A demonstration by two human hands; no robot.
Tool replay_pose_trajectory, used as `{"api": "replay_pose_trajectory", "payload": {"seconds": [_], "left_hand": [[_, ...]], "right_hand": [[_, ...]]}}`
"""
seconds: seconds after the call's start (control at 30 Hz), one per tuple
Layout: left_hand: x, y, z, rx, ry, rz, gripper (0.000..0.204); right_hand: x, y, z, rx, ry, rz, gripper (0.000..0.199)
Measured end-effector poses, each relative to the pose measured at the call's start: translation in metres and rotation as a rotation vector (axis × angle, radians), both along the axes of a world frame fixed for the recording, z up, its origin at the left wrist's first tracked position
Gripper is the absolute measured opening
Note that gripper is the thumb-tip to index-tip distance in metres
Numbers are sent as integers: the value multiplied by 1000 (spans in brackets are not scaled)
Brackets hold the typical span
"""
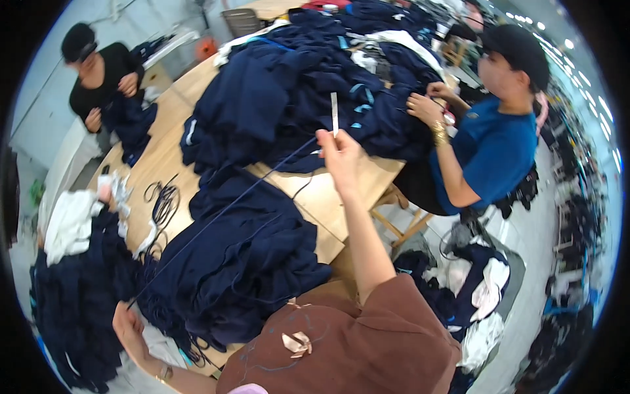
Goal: Threading a drawstring through the waistband of a pair of shorts or pants using a metal threading needle.
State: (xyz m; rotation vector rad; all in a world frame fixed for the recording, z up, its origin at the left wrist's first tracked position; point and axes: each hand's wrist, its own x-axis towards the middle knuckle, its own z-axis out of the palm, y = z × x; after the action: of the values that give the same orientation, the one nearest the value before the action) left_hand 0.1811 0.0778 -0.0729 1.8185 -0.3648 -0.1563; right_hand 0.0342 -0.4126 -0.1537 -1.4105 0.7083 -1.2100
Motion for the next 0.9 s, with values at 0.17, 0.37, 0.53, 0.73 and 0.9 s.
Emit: {"api": "replay_pose_trajectory", "payload": {"seconds": [0.17,0.37,0.53,0.73,0.9], "left_hand": [[22,24,-24,-3,-67,66,23],[-12,-71,-24,5,-528,249,13],[-46,-144,-37,-87,-179,29,16],[-65,-195,-56,-63,-146,-162,18],[-69,-210,-65,16,-307,-184,29]], "right_hand": [[13,26,-27,-140,450,91,32],[31,92,-22,537,-59,642,33],[30,114,-1,347,-47,781,38],[25,125,10,358,-217,679,36],[10,123,14,301,-214,645,35]]}}
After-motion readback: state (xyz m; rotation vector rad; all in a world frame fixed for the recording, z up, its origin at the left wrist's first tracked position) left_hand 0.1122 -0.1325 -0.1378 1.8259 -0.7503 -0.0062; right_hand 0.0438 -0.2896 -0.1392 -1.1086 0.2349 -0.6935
